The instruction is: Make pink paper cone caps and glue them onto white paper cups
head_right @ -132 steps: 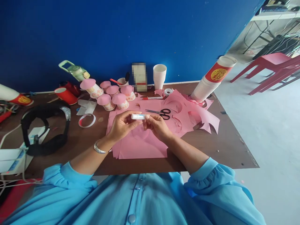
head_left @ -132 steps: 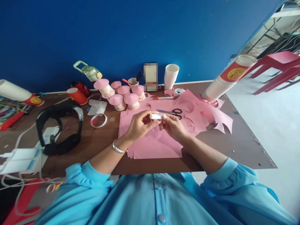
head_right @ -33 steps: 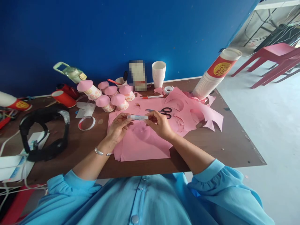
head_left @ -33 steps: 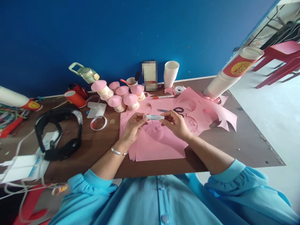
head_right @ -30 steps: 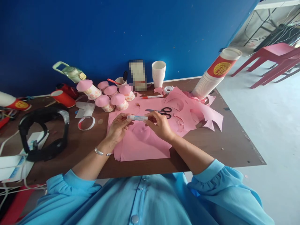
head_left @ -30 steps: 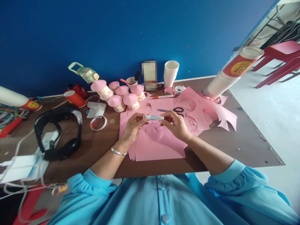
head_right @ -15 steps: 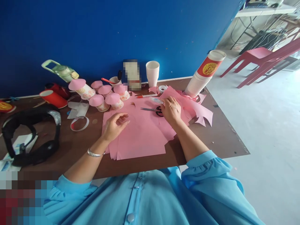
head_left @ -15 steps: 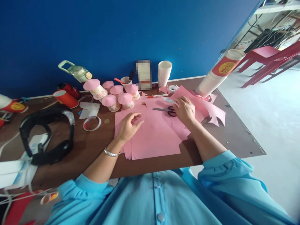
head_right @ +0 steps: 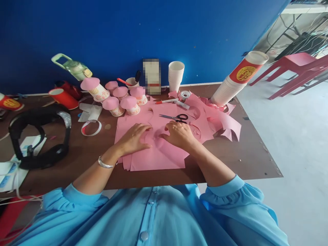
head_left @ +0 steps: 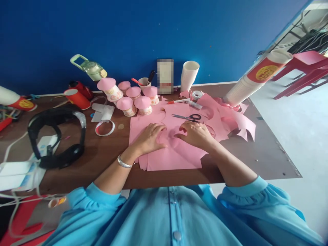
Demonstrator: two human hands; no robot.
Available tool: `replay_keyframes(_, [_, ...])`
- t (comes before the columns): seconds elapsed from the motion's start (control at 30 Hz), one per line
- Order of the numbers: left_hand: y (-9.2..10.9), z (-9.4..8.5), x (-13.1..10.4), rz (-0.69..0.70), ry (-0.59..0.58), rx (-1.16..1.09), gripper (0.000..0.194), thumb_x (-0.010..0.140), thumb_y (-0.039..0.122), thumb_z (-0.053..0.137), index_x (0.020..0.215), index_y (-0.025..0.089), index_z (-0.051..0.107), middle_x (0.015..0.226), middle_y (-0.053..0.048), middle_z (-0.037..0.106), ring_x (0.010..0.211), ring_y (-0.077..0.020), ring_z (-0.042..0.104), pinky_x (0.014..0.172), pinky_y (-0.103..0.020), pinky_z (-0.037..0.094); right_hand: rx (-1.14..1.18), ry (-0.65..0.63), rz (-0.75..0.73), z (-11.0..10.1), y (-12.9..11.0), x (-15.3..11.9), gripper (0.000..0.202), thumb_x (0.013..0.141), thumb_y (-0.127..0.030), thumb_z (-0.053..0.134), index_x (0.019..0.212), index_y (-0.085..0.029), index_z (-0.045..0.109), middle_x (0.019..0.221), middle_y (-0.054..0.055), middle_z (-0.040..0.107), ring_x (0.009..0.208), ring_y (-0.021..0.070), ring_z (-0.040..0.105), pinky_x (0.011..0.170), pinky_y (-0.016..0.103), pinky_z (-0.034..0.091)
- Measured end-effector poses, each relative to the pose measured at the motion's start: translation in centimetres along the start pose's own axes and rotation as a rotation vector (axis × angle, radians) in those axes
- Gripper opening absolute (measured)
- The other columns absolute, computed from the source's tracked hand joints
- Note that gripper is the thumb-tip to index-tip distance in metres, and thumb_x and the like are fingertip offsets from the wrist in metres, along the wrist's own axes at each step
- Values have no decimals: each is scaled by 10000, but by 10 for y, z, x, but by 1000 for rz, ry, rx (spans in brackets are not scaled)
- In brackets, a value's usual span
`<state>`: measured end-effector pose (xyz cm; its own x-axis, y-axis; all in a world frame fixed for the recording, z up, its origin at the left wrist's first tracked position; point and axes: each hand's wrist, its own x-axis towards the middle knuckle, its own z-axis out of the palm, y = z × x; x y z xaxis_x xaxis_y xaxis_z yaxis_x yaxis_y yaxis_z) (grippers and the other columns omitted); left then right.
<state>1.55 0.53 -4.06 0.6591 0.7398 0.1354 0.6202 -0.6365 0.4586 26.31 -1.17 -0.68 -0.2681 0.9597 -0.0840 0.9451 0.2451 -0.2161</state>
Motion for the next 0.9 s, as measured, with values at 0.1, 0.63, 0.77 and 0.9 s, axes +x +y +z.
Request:
replay_keyframes(0.1, [3,0,1,-44,-22,-18,614,742,310,884,1248,209,552,1262,-111,670,1150,-315,629,1008,-494,522,-60,-71,-18,-2,-8,-5,365,918,-561,701,1062,-227,726,1151,70,771,1025,283,727,772,345,492])
replay_keyframes(0.63, [14,-2,1,-91,39,93,757,718,386,906,1351,209,531,1316,-142,655,1189,-359,620,974,-479,509,-1,-146,-80,6,-10,-5,406,890,-455,775,1176,-195,650,1199,114,717,1023,295,725,724,332,459])
replay_keyframes(0.77, [18,-3,4,-131,-20,71,539,794,459,840,1197,194,598,1088,-104,736,1018,-325,683,862,-444,498,24,-169,-78,6,-11,-5,343,913,-436,755,1124,-187,652,1153,107,725,1025,285,721,736,327,454])
replay_keyframes(0.9, [18,-5,6,-159,-37,66,446,822,489,801,1102,189,625,942,-87,743,914,-312,698,811,-425,475,11,-158,-78,8,-10,-5,334,918,-450,746,1081,-176,645,1119,107,728,988,281,720,720,325,437])
